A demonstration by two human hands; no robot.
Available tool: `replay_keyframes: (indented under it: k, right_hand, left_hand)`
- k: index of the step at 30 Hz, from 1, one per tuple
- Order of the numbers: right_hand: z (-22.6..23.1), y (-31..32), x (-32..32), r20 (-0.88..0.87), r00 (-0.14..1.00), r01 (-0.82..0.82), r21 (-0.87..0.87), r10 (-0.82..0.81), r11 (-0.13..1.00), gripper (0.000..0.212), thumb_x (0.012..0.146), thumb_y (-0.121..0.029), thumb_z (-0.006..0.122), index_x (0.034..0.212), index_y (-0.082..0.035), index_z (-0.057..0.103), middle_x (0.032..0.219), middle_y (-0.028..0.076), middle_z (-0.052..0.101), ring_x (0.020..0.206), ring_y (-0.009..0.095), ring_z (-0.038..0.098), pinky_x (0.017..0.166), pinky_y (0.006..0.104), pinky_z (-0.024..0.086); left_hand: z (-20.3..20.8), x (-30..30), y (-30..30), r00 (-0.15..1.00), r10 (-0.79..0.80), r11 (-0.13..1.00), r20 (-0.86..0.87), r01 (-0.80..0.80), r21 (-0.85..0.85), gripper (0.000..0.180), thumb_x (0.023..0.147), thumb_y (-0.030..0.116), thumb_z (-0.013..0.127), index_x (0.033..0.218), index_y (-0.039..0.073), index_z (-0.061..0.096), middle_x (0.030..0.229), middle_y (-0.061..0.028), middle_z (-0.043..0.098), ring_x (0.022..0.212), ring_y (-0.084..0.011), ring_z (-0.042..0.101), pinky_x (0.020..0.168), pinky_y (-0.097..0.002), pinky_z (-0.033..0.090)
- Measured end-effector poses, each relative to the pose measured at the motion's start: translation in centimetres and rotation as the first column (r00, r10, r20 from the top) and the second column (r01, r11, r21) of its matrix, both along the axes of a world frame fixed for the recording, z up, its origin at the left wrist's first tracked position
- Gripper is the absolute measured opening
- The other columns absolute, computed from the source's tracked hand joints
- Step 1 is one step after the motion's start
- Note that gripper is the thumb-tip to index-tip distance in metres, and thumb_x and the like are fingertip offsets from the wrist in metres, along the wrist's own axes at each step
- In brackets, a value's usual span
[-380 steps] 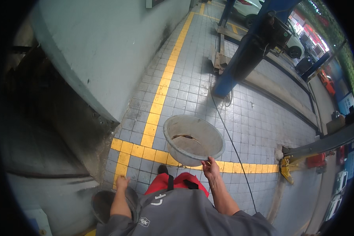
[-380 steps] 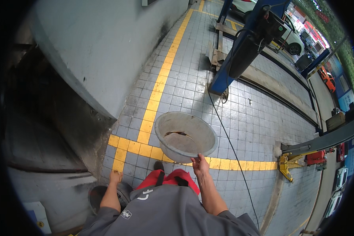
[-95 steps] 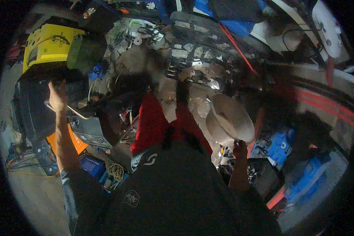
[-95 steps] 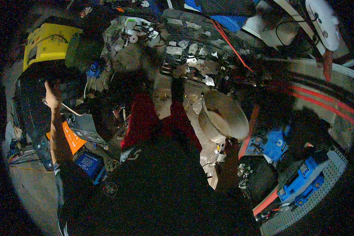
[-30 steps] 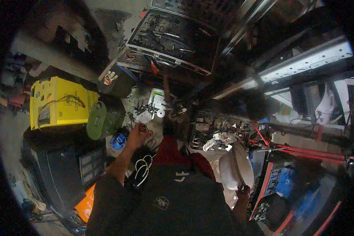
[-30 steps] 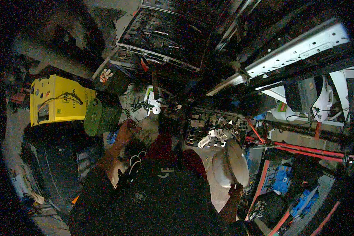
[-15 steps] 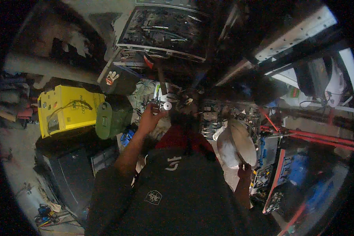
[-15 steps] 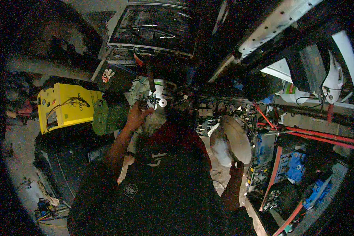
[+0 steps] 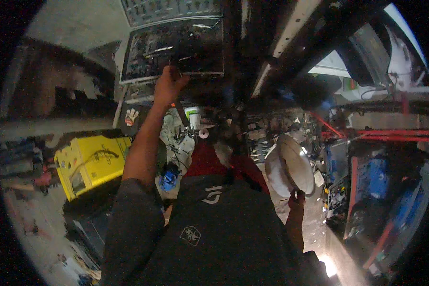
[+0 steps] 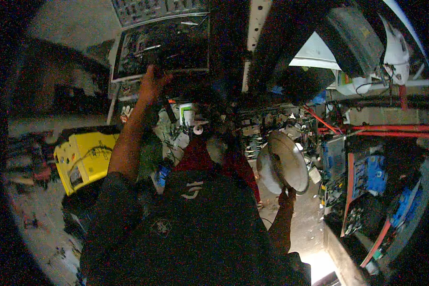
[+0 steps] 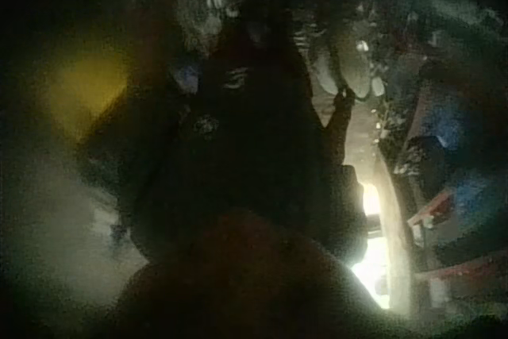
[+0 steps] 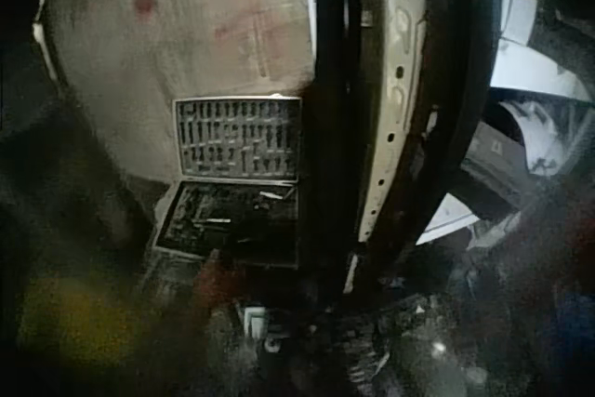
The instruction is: The person works under a raised car, using a tool to loosen and remove a drain plug. They then walk to a storage area, retrieve a metal basin, and return to the car. The person places the basin under the car and later moves to a tool cabinet to select a socket from a tray.
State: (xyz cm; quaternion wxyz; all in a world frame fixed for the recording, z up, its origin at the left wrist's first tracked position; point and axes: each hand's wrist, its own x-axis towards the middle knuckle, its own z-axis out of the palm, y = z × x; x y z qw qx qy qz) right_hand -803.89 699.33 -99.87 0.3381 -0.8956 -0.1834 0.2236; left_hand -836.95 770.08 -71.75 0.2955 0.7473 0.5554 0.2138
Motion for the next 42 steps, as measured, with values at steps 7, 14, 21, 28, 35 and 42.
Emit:
replay_keyframes:
  k: [7,14,21,28,35,42]
  right_hand:
    - [2.3,2.8,-5.9,-0.838,0.296,0.953,0.228,-0.458,0.199,0.022,0.099,-0.024,0.052,0.099,-0.003,0.057,0.101,0.008,0.055,0.097,0.019,0.051,0.085,0.0311,0.048]
    - [3.4,3.1,-11.6,0.243,0.919,0.267,0.198,-0.311,0.943,0.028,0.089,-0.006,0.064,0.114,0.001,0.055,0.102,0.011,0.064,0.086,0.024,0.064,0.081,0.0355,0.054]
    - [12.6,7.8,-15.5,-0.311,0.688,0.714,0.131,-0.655,0.688,0.026,0.093,-0.009,0.059,0.115,0.002,0.052,0.109,0.012,0.057,0.106,0.023,0.056,0.09,0.0303,0.052]
    - [17.9,13.0,-20.9,-0.375,0.549,0.826,0.103,-0.747,0.555,0.018,0.093,-0.01,0.06,0.108,-0.001,0.056,0.107,0.007,0.056,0.102,0.022,0.057,0.087,0.0296,0.053]
    - [19.7,14.5,-25.4,-0.812,0.148,0.982,0.186,-0.565,-0.01,0.009,0.095,-0.008,0.053,0.102,-0.007,0.059,0.097,0.004,0.058,0.094,0.021,0.059,0.089,0.0371,0.052]
    - [19.5,14.4,-28.5,-0.317,0.616,0.774,0.071,-0.722,0.629,0.018,0.095,-0.011,0.061,0.109,-0.002,0.055,0.102,0.01,0.063,0.094,0.024,0.061,0.085,0.0344,0.048]
  left_hand:
    - [-0.2,4.6,7.6,0.926,-0.19,0.974,-0.326,0.219,0.052,0.054,0.082,0.037,0.073,0.121,0.008,0.051,0.101,-0.0178,0.069,0.094,-0.0399,0.066,0.078,-0.05,0.051]
    - [-3.1,7.1,12.2,0.745,-0.441,0.875,-0.501,0.481,-0.055,0.049,0.083,0.033,0.072,0.12,0.008,0.051,0.102,-0.0195,0.069,0.096,-0.0401,0.066,0.078,-0.0515,0.052]
    - [-3.3,9.4,13.1,0.55,-0.595,0.719,-0.586,0.691,-0.082,0.05,0.082,0.031,0.074,0.122,0.011,0.052,0.095,-0.0162,0.068,0.087,-0.0382,0.067,0.074,-0.0494,0.054]
    - [-4.9,11.6,13.1,0.616,-0.647,0.686,-0.45,0.728,0.011,0.031,0.082,0.031,0.074,0.104,0.011,0.068,0.098,-0.0144,0.07,0.092,-0.0372,0.067,0.077,-0.0466,0.054]
    - [-6.4,15.0,12.4,0.543,-0.66,0.693,-0.52,0.707,-0.142,0.036,0.086,0.038,0.069,0.11,0.011,0.07,0.106,-0.0149,0.07,0.1,-0.0341,0.066,0.084,-0.0462,0.052]
    - [-5.0,16.1,12.0,0.526,-0.691,0.676,-0.495,0.713,-0.185,0.035,0.088,0.035,0.066,0.109,0.008,0.07,0.107,-0.0165,0.07,0.1,-0.0351,0.067,0.086,-0.0438,0.052]
